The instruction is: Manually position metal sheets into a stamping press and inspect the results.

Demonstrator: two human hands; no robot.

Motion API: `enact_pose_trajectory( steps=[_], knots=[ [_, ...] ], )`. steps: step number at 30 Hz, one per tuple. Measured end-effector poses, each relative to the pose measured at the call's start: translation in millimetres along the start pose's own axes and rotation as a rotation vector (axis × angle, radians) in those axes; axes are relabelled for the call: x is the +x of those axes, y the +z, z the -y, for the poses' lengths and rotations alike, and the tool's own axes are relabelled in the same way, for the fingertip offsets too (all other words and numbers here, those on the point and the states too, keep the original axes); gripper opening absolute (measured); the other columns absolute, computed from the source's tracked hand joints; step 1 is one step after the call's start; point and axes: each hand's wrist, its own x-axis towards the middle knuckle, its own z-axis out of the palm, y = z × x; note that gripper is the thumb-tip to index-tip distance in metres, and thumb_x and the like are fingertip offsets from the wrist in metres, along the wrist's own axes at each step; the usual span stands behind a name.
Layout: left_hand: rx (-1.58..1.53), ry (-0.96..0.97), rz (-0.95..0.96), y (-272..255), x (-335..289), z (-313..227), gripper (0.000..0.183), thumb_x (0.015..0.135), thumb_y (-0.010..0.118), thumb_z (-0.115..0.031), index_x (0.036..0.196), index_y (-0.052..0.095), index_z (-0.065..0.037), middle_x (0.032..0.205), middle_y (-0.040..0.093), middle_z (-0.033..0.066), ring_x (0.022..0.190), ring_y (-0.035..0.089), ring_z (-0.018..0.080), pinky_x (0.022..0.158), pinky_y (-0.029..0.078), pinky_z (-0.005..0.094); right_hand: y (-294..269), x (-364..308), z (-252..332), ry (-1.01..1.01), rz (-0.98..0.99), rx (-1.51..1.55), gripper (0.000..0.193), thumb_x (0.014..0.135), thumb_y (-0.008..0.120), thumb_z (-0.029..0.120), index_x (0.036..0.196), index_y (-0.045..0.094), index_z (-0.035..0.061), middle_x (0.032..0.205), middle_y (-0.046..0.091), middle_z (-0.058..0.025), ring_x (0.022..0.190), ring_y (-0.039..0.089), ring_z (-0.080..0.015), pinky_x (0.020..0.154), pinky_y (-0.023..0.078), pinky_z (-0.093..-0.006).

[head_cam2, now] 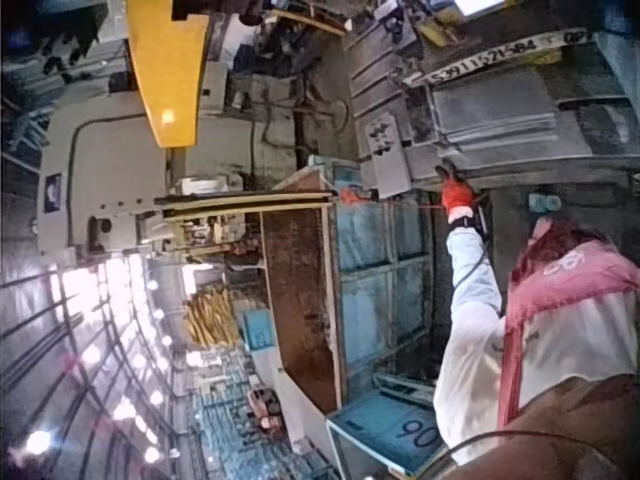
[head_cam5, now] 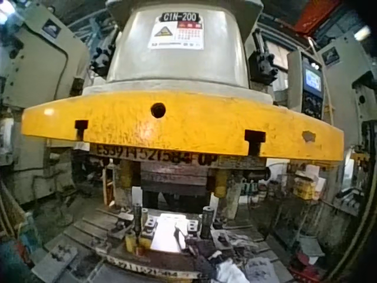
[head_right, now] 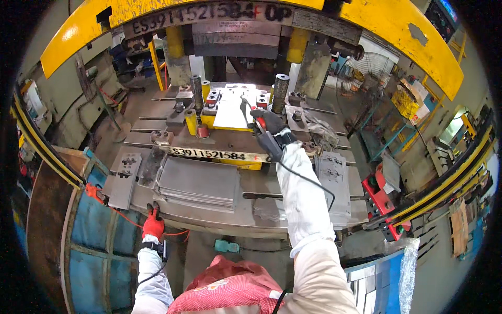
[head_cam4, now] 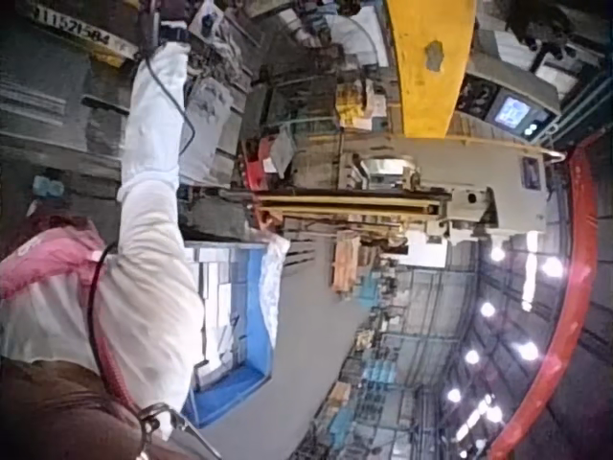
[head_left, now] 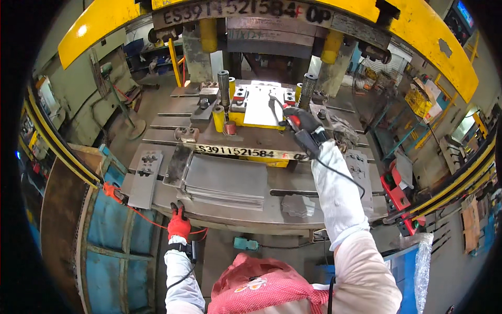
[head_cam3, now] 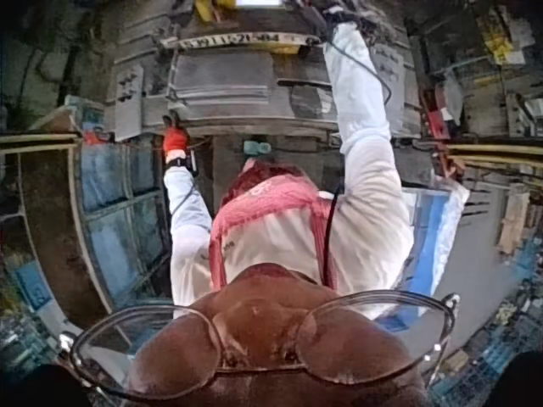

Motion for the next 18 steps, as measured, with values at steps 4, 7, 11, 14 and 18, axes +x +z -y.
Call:
enact_pose_trajectory(
  steps=[4,7,11,14,18],
  knots=[
    [-0.151,-0.116,0.095,-14.8,-8.8,23.0,0.058,0.076,0.057,-0.032,0.13,0.038,-0.021,0.134,0.033,0.0202,0.113,0.045,0.0361,0.094,0.038,0.0416,57.5,-35.3,41.1,-0.014,-0.166,0.231,0.038,0.081,0.055,0.031,0.108,0.049,0.0047,0.083,0.057,-0.0024,0.071,0.053,-0.009,0.06,0.041,-0.0213],
    [0.057,-0.196,0.258,-66.0,-25.7,-13.0,0.051,0.077,0.055,-0.042,0.117,0.053,-0.011,0.109,0.056,0.0202,0.106,0.051,0.0351,0.09,0.041,0.041,72.5,-113.0,49.9,-0.078,-0.26,0.165,0.054,0.08,0.056,0.029,0.122,0.04,0.0008,0.089,0.058,-0.007,0.06,0.05,-0.0079,0.05,0.04,-0.0212],
    [-0.817,0.105,0.214,-75.8,-14.7,-61.9,0.033,0.084,0.057,-0.02,0.108,0.057,0.002,0.094,0.063,0.0116,0.085,0.057,0.014,0.076,0.044,0.0259,92.0,-236.1,11.8,0.049,-0.381,0.234,0.059,0.077,0.054,0.028,0.127,0.034,0.0012,0.092,0.057,-0.0101,0.059,0.049,-0.0087,0.051,0.042,-0.0227],
    [-1.185,0.364,0.444,-92.3,-4.2,-151.7,0.037,0.087,0.052,-0.015,0.121,0.048,0.0,0.11,0.057,0.0079,0.092,0.055,0.0132,0.081,0.043,0.026,113.3,-315.7,-13.2,0.219,-0.461,0.32,0.067,0.075,0.057,0.025,0.132,0.03,0.0031,0.092,0.056,-0.0096,0.06,0.049,-0.0092,0.052,0.041,-0.0228],
    [-1.392,0.405,0.664,-80.0,32.1,-229.4,0.043,0.088,0.051,-0.017,0.128,0.041,-0.002,0.118,0.053,0.0074,0.099,0.054,0.0145,0.085,0.042,0.0261,144.0,-374.9,-61.9,0.371,-0.514,0.412,0.058,0.078,0.056,0.024,0.127,0.036,0.003,0.09,0.056,-0.0083,0.057,0.048,-0.0092,0.05,0.04,-0.0227]
  ],
)
